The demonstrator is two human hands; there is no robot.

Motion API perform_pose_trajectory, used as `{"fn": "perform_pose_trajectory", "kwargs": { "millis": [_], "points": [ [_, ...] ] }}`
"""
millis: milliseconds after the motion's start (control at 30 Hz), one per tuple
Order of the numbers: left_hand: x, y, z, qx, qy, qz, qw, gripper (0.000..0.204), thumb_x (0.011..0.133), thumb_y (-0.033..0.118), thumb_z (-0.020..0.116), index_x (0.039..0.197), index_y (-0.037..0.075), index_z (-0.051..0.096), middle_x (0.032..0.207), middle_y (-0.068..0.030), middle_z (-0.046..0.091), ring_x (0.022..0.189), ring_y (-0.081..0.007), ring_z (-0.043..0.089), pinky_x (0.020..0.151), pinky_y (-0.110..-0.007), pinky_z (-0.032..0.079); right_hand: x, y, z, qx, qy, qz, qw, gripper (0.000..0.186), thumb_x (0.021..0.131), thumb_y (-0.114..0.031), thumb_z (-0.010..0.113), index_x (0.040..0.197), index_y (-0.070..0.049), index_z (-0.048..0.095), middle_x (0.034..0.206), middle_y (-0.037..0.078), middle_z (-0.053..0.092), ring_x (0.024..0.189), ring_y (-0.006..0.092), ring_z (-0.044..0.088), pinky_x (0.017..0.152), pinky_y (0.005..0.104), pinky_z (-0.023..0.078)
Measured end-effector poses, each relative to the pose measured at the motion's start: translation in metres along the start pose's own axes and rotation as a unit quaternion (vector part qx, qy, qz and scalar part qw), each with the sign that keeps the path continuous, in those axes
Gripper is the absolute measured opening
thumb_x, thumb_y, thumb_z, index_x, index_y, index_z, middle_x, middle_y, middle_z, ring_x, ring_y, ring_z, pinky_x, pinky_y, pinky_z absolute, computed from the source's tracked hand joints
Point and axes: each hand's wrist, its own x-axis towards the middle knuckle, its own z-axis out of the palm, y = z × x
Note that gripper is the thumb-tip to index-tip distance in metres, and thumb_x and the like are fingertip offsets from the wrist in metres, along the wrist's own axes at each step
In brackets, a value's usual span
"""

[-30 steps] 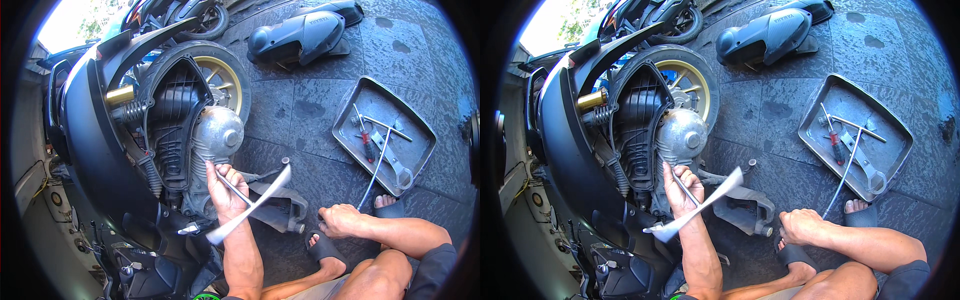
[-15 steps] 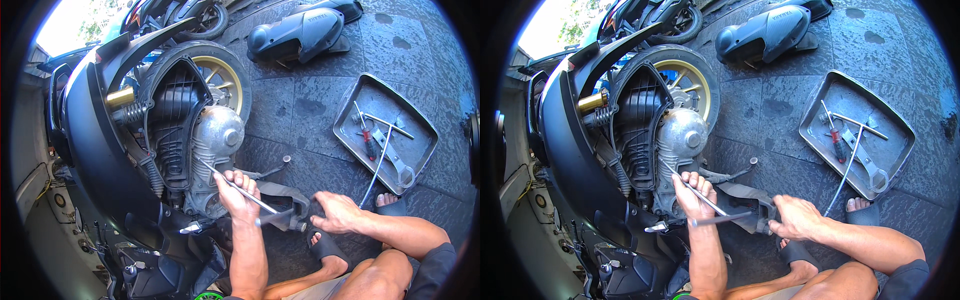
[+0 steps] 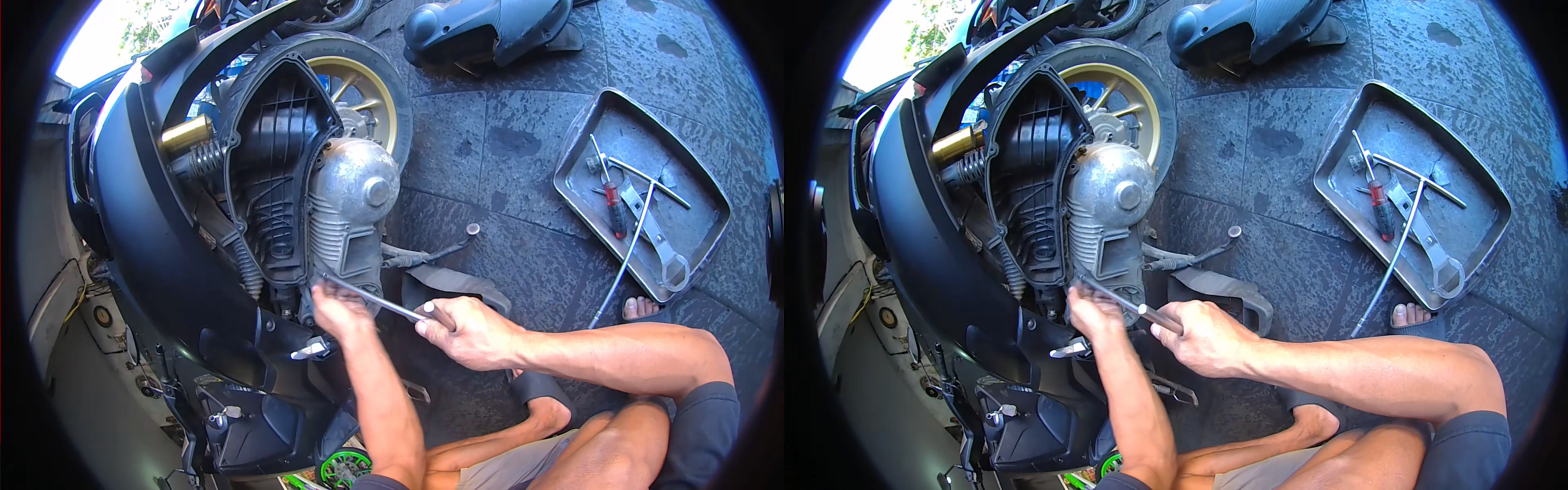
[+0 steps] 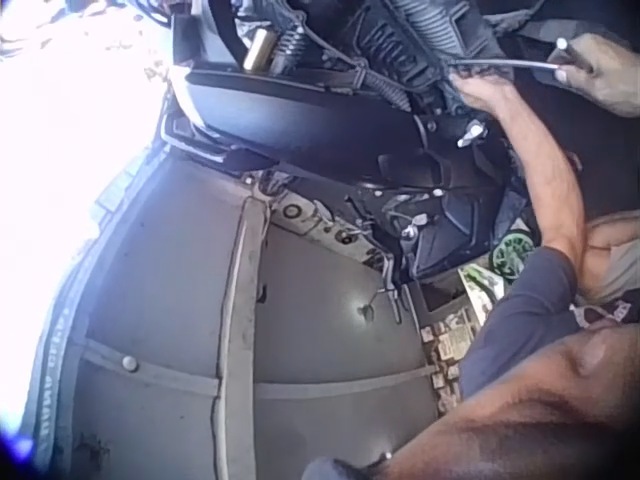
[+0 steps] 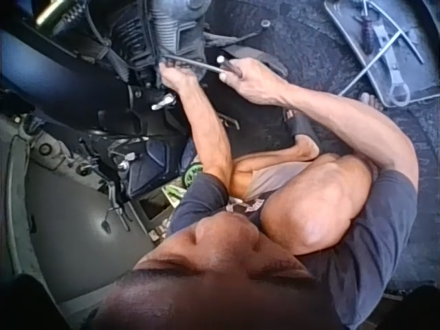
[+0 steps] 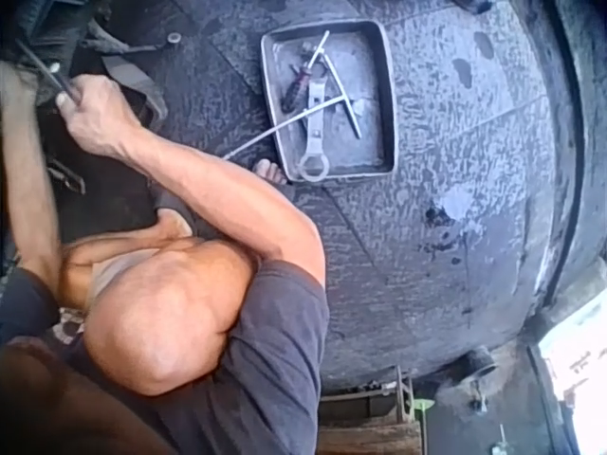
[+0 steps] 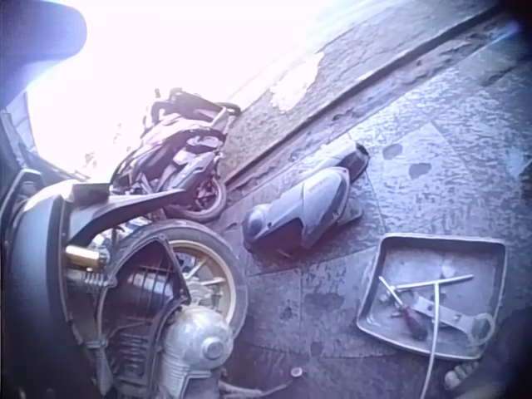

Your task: Disassembling the CVT transmission cover of a motorcycle using a T-handle wrench.

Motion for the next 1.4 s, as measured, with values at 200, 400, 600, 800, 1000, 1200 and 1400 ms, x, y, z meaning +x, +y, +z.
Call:
{"fn": "perform_pose_trajectory", "kwargs": {
  "millis": [200, 400, 600, 800, 1000, 1200, 1400],
  "points": [
    [0.028, 0.028, -0.01, -0.012, 0.002, 0.001, 1.0, 0.012, 0.095, 0.011, 0.05, 0.086, 0.005, 0.052, 0.073, -0.0017, 0.049, 0.052, -0.0108, 0.042, 0.042, -0.027, 0.032, 0.01, 0.013, 0.015, 0.031, 0.044, -0.041, 0.998, 0.03, 0.097, -0.025, 0.055, 0.096, 0.005, 0.061, 0.075, 0.025, 0.063, 0.077, 0.0388, 0.066, 0.071, 0.0474, 0.048],
    [0.03, 0.042, -0.015, -0.002, -0.018, -0.002, 1.0, 0.011, 0.096, 0.013, 0.05, 0.087, 0.007, 0.051, 0.075, -0.0019, 0.05, 0.058, -0.012, 0.044, 0.047, -0.028, 0.035, 0.02, 0.015, 0.021, 0.008, -0.016, 0.023, 1.0, 0.03, 0.1, -0.023, 0.05, 0.109, 0.003, 0.061, 0.076, 0.017, 0.062, 0.073, 0.0251, 0.062, 0.071, 0.0414, 0.048],
    [0.045, 0.049, -0.022, -0.132, -0.076, -0.104, 0.983, 0.013, 0.097, 0.012, 0.048, 0.086, 0.005, 0.051, 0.075, -0.0018, 0.052, 0.058, -0.0118, 0.046, 0.048, -0.026, 0.036, 0.024, 0.022, 0.064, 0.077, 0.109, -0.024, 0.991, 0.03, 0.099, -0.02, 0.052, 0.114, 0.004, 0.061, 0.072, 0.013, 0.059, 0.067, 0.0215, 0.057, 0.066, 0.0391, 0.047],
    [0.035, 0.053, -0.027, -0.157, -0.141, -0.099, 0.972, 0.011, 0.096, 0.011, 0.047, 0.089, 0.004, 0.052, 0.075, -0.0031, 0.054, 0.062, -0.0137, 0.05, 0.053, -0.029, 0.039, 0.026, 0.031, 0.093, 0.255, 0.039, 0.066, 0.964, 0.035, 0.102, -0.025, 0.051, 0.123, 0.003, 0.056, 0.076, -0.001, 0.058, 0.059, 0.0066, 0.051, 0.053, 0.0243, 0.044],
    [-0.095, 0.053, -0.009, 0.197, -0.214, 0.299, 0.909, 0.044, 0.098, 0.023, 0.051, 0.132, -0.005, 0.049, 0.111, -0.0115, 0.057, 0.099, -0.018, 0.055, 0.092, -0.035, 0.043, 0.034, 0.013, 0.083, 0.02, 0.107, -0.042, 0.993, 0.019, 0.094, -0.014, 0.057, 0.097, 0.004, 0.061, 0.07, 0.006, 0.062, 0.065, 0.0157, 0.061, 0.059, 0.0382, 0.048],
    [-0.149, 0.066, 0.002, 0.089, -0.453, 0.001, 0.887, 0.048, 0.096, 0.048, 0.055, 0.078, 0.004, 0.053, 0.064, -0.0057, 0.052, 0.058, -0.0224, 0.051, 0.074, -0.039, 0.043, 0.034, 0.001, 0.063, 0.032, 0.088, -0.149, 0.985, 0.011, 0.086, -0.011, 0.06, 0.09, -0.001, 0.058, 0.078, 0.02, 0.067, 0.074, 0.0346, 0.069, 0.065, 0.0397, 0.054],
    [-0.129, 0.039, -0.055, -0.521, -0.206, -0.132, 0.817, 0.063, 0.097, 0.064, 0.033, 0.08, 0.008, 0.056, 0.072, -0.007, 0.054, 0.067, -0.0185, 0.048, 0.076, -0.037, 0.045, 0.042, -0.058, 0.059, -0.67, -0.069, -0.26, 0.692, 0.019, 0.081, -0.014, 0.058, 0.088, 0.002, 0.053, 0.063, 0.012, 0.065, 0.053, 0.0272, 0.067, 0.047, 0.0391, 0.054]
  ]
}}
